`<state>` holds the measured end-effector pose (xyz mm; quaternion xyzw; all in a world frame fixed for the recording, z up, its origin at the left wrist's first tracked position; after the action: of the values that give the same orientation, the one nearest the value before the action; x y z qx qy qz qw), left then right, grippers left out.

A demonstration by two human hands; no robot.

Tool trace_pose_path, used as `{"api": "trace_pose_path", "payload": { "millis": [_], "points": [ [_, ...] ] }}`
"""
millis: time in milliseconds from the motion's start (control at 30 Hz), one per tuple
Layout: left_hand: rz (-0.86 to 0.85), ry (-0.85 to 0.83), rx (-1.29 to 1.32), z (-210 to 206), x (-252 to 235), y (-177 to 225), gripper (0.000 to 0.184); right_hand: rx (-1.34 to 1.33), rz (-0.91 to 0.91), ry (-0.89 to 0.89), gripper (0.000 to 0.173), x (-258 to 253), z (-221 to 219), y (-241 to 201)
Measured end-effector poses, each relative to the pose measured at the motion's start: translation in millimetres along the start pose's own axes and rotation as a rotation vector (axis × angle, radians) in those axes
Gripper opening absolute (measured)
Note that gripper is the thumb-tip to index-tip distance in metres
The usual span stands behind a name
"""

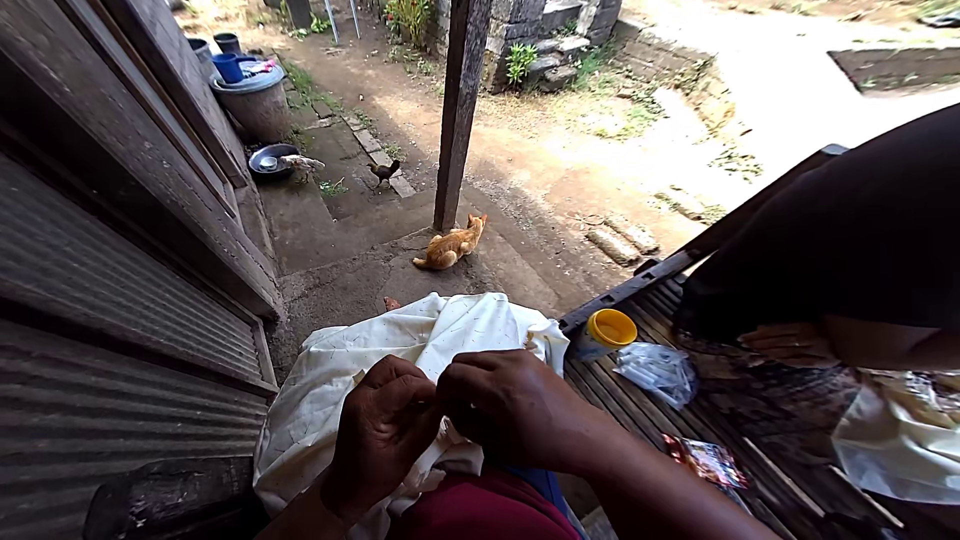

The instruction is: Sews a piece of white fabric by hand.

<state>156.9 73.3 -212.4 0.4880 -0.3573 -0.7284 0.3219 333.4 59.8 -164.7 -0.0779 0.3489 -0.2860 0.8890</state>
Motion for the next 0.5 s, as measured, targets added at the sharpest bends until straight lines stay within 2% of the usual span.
{"api": "trace_pose_path", "payload": {
  "millis": [100,233,333,400,500],
  "points": [
    [-0.002,0.043,0.093,3.7,-1.8,-0.4,0.006,0.009,-0.194,0.017,0.012,1.1,-5.5,7.3],
    [0.165,0.007,0.363,7.4,-3.9,-11.0,0.007,-0.051,-0.210,-0.085,0.013,8.9,-14.1,8.5],
    [0.252,-0.074,0.453,4.8,-0.6,-15.2,0.008,0.035,-0.265,-0.122,0.012,13.0,-13.5,12.9],
    [0.289,-0.095,0.491,4.3,0.6,-16.5,0.010,0.035,-0.234,-0.109,0.011,15.2,-12.2,16.2],
    [0.378,-0.084,0.542,3.3,0.2,-16.4,0.012,-0.244,-0.052,-0.061,0.014,15.5,-8.0,12.0]
  ]
}}
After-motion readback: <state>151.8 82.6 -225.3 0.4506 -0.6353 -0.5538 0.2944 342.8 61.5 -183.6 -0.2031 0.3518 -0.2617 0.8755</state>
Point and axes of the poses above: each hand's wrist, its own x-axis away from the middle knuckle, its own z-axis out of the back of the hand, y = z × x, the point moved 3 cm from there along -x, towards the middle knuckle, and after that the axes turned 8 degrees about z, right-handed, at the moved point
